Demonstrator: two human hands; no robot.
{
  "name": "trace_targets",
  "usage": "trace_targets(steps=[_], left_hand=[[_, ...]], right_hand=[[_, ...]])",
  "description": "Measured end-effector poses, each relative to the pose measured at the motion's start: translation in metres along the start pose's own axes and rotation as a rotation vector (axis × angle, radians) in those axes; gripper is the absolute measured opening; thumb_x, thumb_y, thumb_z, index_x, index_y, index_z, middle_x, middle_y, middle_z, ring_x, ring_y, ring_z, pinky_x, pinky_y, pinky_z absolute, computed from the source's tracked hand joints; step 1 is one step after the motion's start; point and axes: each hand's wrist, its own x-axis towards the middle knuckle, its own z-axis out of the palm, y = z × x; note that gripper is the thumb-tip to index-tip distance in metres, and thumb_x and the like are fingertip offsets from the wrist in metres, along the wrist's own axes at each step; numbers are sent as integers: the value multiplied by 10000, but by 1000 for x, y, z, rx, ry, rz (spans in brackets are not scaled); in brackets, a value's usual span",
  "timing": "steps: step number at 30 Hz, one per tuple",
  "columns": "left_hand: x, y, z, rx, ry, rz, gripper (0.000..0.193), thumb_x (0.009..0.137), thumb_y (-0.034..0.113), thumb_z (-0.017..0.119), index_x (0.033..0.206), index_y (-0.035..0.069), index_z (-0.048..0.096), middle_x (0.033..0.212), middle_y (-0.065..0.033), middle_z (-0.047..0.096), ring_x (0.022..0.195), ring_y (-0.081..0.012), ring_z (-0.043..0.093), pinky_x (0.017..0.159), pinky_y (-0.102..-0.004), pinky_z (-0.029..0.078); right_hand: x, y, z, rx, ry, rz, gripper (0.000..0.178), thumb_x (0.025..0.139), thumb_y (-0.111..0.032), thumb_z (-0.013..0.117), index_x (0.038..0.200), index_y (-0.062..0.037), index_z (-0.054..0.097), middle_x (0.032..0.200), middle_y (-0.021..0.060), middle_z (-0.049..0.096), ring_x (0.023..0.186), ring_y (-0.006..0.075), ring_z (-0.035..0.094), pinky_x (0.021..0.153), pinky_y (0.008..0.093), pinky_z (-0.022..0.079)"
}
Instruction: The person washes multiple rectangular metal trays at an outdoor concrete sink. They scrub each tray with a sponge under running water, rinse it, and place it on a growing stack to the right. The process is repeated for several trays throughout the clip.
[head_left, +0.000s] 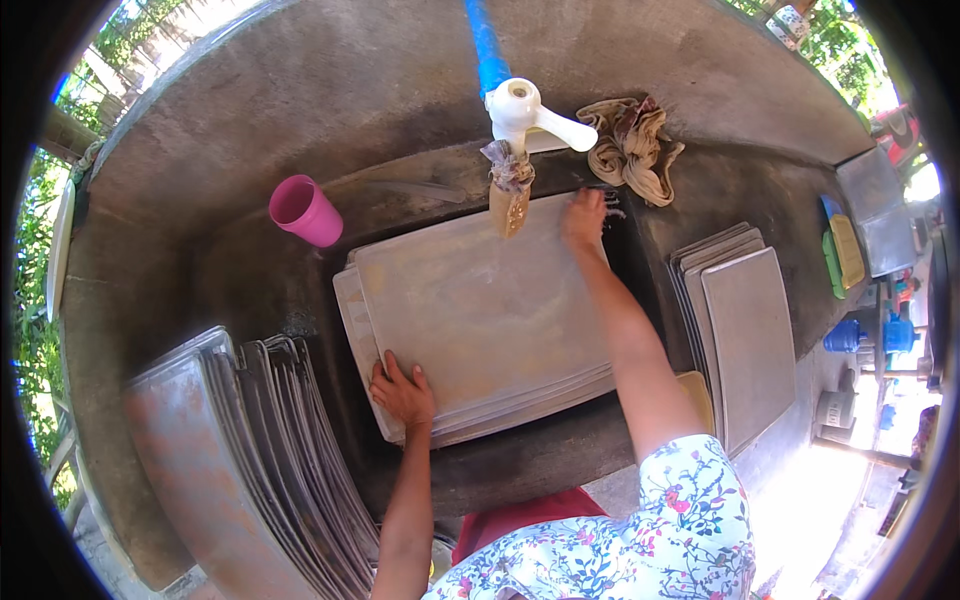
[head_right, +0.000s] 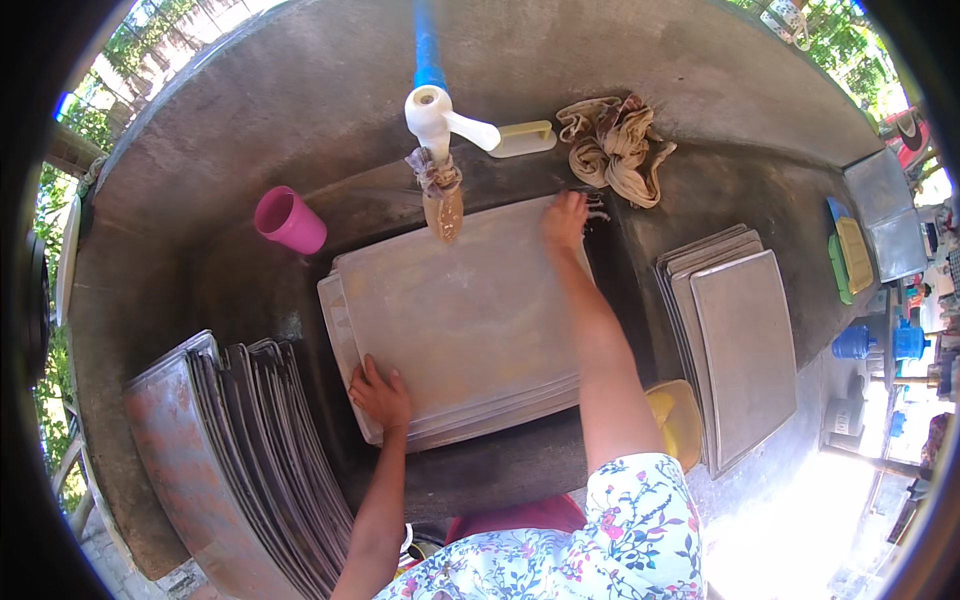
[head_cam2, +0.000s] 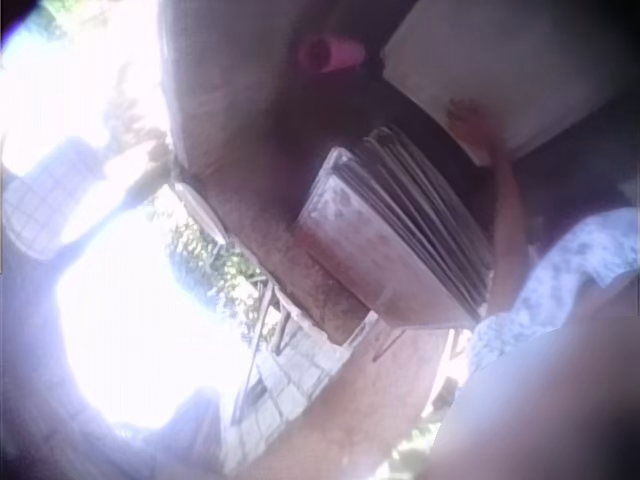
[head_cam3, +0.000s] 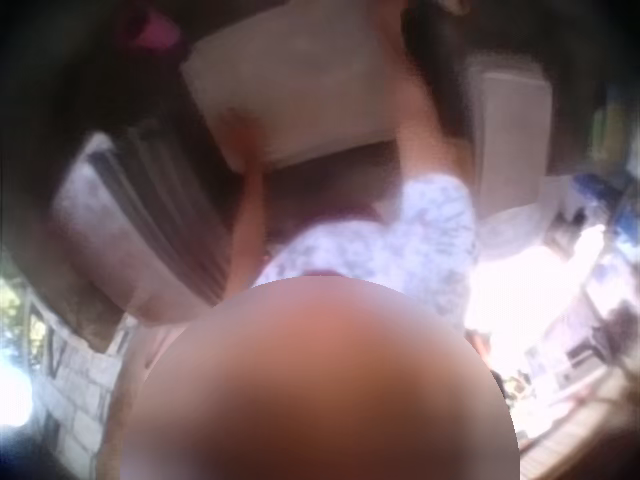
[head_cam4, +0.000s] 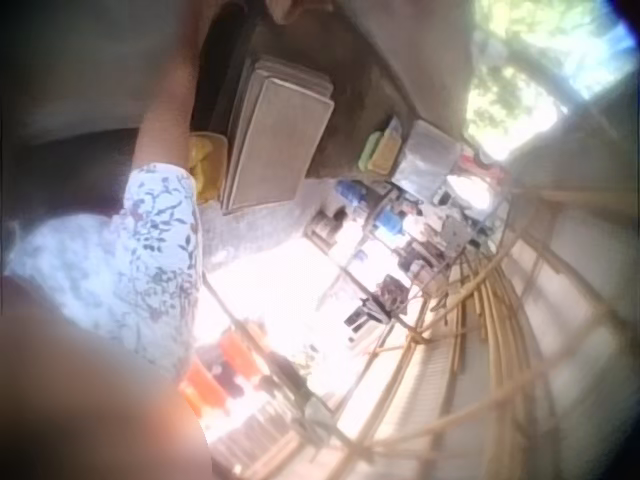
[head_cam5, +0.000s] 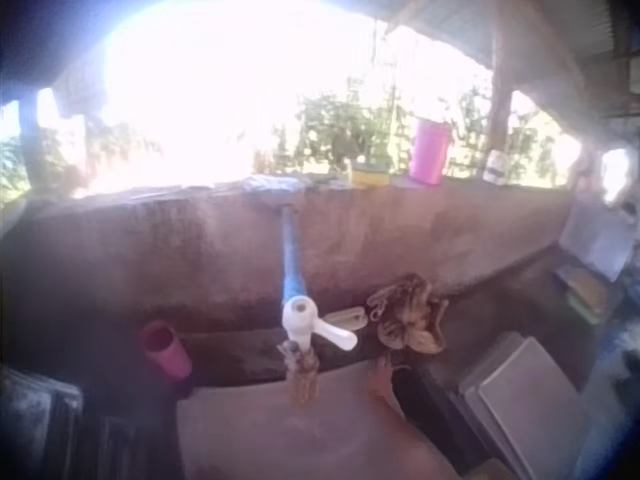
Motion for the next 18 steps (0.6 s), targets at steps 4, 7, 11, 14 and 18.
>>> trace_targets(steps=[4,7,11,14,18], left_hand=[[-2,-1,1,1,-30,-6,575,857,372,526,1339,88,391,1262,-199,386,1130,-363,349,950,-494,283],[-1,-1,-1,-5,-55,-8,592,843,365,549,1338,82,388,1271,-199,377,1131,-365,348,949,-496,283],[-1,-1,-4,-24,-60,-13,607,828,352,571,1339,80,386,1277,-189,374,1131,-362,349,952,-490,282],[-1,-1,-3,-55,-58,-10,612,821,339,582,1339,78,385,1277,-187,378,1130,-362,351,952,-487,281],[-1,-2,-2,-49,-56,-36,626,811,331,596,1341,76,383,1275,-186,387,1123,-363,353,951,-485,281]], right_hand=[[28,16,23,60,-168,-330,346,845,-127,472,1169,-30,544,1138,184,524,1217,381,414,1019,478,321],[26,-15,13,-102,-120,-158,337,844,-127,478,1158,-32,554,1122,178,543,1203,378,432,1009,478,332],[-26,-121,-24,448,-96,12,271,869,-174,506,1102,-45,556,1100,166,557,1124,309,485,963,435,366],[-80,-192,-38,530,-163,-225,241,886,-164,487,1085,-46,555,1115,164,539,1167,321,454,972,453,367],[-130,-173,-41,576,-283,-943,352,868,-146,444,1176,3,523,1221,173,496,1266,360,371,1045,469,301]])
